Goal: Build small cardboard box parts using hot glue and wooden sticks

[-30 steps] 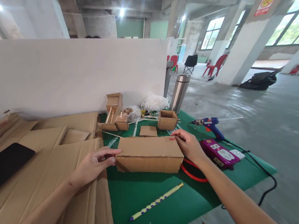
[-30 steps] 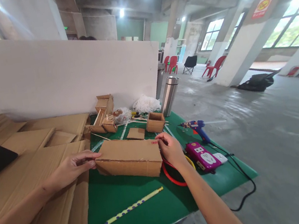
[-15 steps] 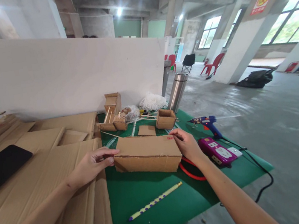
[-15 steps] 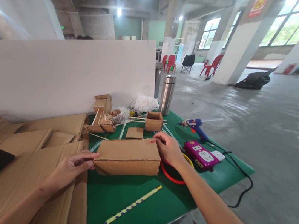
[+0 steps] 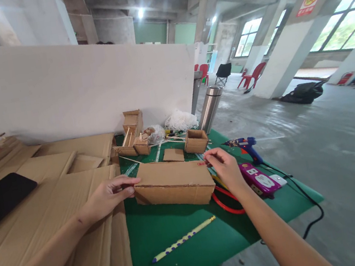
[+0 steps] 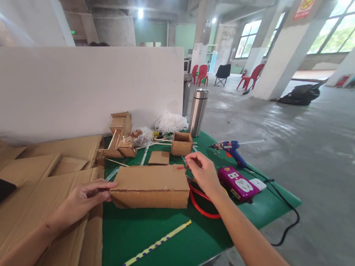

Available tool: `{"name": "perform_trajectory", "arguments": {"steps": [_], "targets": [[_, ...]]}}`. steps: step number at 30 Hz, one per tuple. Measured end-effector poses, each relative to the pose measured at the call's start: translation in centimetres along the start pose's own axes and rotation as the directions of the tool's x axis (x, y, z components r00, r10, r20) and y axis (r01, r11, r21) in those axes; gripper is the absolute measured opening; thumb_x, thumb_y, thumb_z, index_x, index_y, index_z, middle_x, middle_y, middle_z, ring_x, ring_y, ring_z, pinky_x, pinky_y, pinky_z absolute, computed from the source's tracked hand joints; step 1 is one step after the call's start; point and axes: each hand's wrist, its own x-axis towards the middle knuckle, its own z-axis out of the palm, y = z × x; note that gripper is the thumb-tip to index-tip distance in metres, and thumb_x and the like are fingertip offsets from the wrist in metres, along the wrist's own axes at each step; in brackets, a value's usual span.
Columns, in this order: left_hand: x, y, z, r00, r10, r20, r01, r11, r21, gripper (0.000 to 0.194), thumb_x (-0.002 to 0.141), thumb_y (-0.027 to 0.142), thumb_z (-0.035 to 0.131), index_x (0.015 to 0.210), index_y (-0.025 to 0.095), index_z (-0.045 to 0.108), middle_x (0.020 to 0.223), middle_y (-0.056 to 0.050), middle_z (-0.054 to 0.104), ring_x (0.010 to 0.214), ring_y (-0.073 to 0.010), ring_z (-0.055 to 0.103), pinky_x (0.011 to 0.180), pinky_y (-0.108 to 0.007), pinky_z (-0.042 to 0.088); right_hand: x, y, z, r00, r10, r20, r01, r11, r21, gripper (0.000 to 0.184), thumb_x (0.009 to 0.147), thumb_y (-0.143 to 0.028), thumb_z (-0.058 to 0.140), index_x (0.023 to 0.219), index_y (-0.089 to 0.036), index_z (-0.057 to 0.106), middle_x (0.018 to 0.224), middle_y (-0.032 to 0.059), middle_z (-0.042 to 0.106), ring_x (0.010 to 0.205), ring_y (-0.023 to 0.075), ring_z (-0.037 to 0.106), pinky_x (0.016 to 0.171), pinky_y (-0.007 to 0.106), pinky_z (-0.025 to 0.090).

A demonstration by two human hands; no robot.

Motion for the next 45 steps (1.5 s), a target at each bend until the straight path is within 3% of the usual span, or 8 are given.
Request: {"name": "perform_trajectory", "arguments": {"steps": [2, 4, 7, 10, 16, 31, 37, 45], "targets": [[0.0, 0.1, 0.0, 1.000, -0.004, 0.001, 0.004, 1.000, 0.002, 0.027, 0.081, 0.034, 0.071, 0.104, 0.024, 0.079, 0.104, -0.005, 0.073, 0.089, -0.0214, 0.068, 0.079, -0.031, 0.059, -0.3, -2.2, -1.0, 0.998, -0.057, 0.019, 0.057, 0.998, -0.018, 0.021, 0.085, -0.040, 0.054, 0.085, -0.020, 0.061, 0.083, 0.0043, 0.064, 0.080, 0.0220, 0.060, 0.077, 0.036, 0.047], [-0.1, 0.2, 0.0, 1.000, -0.009, 0.001, 0.009, 1.000, 0.001, 0.026, 0.081, 0.032, 0.070, 0.105, 0.025, 0.079, 0.104, -0.004, 0.073, 0.088, -0.0206, 0.068, 0.079, -0.031, 0.059, -0.8, -5.1, -2.1, 0.980, -0.146, 0.138, 0.153, 0.987, -0.041, 0.015, 0.085, -0.036, 0.060, 0.081, -0.021, 0.063, 0.090, 0.0040, 0.064, 0.090, 0.0218, 0.059, 0.086, 0.035, 0.044], [-0.1, 0.3, 0.0, 1.000, -0.017, 0.005, 0.017, 1.000, -0.002, 0.025, 0.082, 0.030, 0.069, 0.105, 0.026, 0.079, 0.104, -0.004, 0.073, 0.084, -0.0185, 0.069, 0.080, -0.031, 0.058, -2.0, -8.9, -3.0, 0.832, -0.218, 0.511, 0.364, 0.908, -0.205, 0.010, 0.091, -0.027, 0.056, 0.085, -0.023, 0.063, 0.097, 0.0038, 0.063, 0.095, 0.0214, 0.058, 0.086, 0.035, 0.044], [-0.2, 0.4, 0.1, 1.000, -0.014, 0.007, 0.014, 1.000, -0.004, 0.024, 0.082, 0.028, 0.069, 0.104, 0.026, 0.079, 0.103, -0.003, 0.073, 0.087, -0.0191, 0.069, 0.080, -0.030, 0.057, -2.8, -10.8, -2.6, 0.762, -0.139, 0.632, 0.434, 0.834, -0.341, 0.007, 0.094, -0.024, 0.055, 0.094, -0.022, 0.061, 0.102, 0.0046, 0.065, 0.098, 0.0229, 0.059, 0.085, 0.037, 0.045], [-0.1, 0.4, 0.2, 1.000, -0.020, 0.016, 0.020, 0.999, -0.038, 0.024, 0.084, 0.027, 0.067, 0.104, 0.028, 0.078, 0.105, -0.002, 0.072, 0.089, -0.0183, 0.068, 0.081, -0.029, 0.057, -3.2, -11.3, -1.2, 0.741, -0.087, 0.666, 0.489, 0.749, -0.446, 0.010, 0.092, -0.011, 0.055, 0.088, -0.019, 0.059, 0.098, 0.0046, 0.066, 0.096, 0.0226, 0.061, 0.081, 0.036, 0.047], [-0.1, 0.2, 0.2, 0.999, -0.035, 0.007, 0.035, 0.999, -0.031, 0.024, 0.081, 0.029, 0.069, 0.104, 0.026, 0.078, 0.104, -0.002, 0.072, 0.084, -0.0180, 0.068, 0.079, -0.030, 0.058, -3.2, -12.0, -0.8, 0.726, -0.060, 0.685, 0.551, 0.647, -0.527, 0.018, 0.092, -0.007, 0.051, 0.077, -0.018, 0.053, 0.088, 0.0057, 0.063, 0.085, 0.0211, 0.059, 0.074, 0.035, 0.045], [-0.1, 0.4, 0.2, 0.999, -0.033, 0.009, 0.033, 0.998, -0.047, 0.024, 0.081, 0.028, 0.069, 0.103, 0.027, 0.079, 0.105, -0.002, 0.072, 0.090, -0.0191, 0.068, 0.079, -0.029, 0.058, -3.1, -11.9, -1.5, 0.726, -0.020, 0.687, 0.493, 0.711, -0.501, 0.020, 0.095, -0.008, 0.047, 0.078, -0.020, 0.047, 0.087, 0.0035, 0.060, 0.083, 0.0199, 0.056, 0.072, 0.034, 0.042], [-0.1, 0.5, 0.1, 1.000, -0.028, 0.006, 0.028, 0.999, -0.021, 0.025, 0.082, 0.029, 0.068, 0.104, 0.026, 0.078, 0.105, -0.002, 0.073, 0.085, -0.0178, 0.068, 0.078, -0.029, 0.058, -3.7, -11.3, -2.7, 0.721, -0.098, 0.686, 0.462, 0.805, -0.371, 0.022, 0.098, -0.008, 0.032, 0.082, -0.023, 0.035, 0.085, 0.0012, 0.048, 0.075, 0.0180, 0.046, 0.070, 0.034, 0.040]]}}
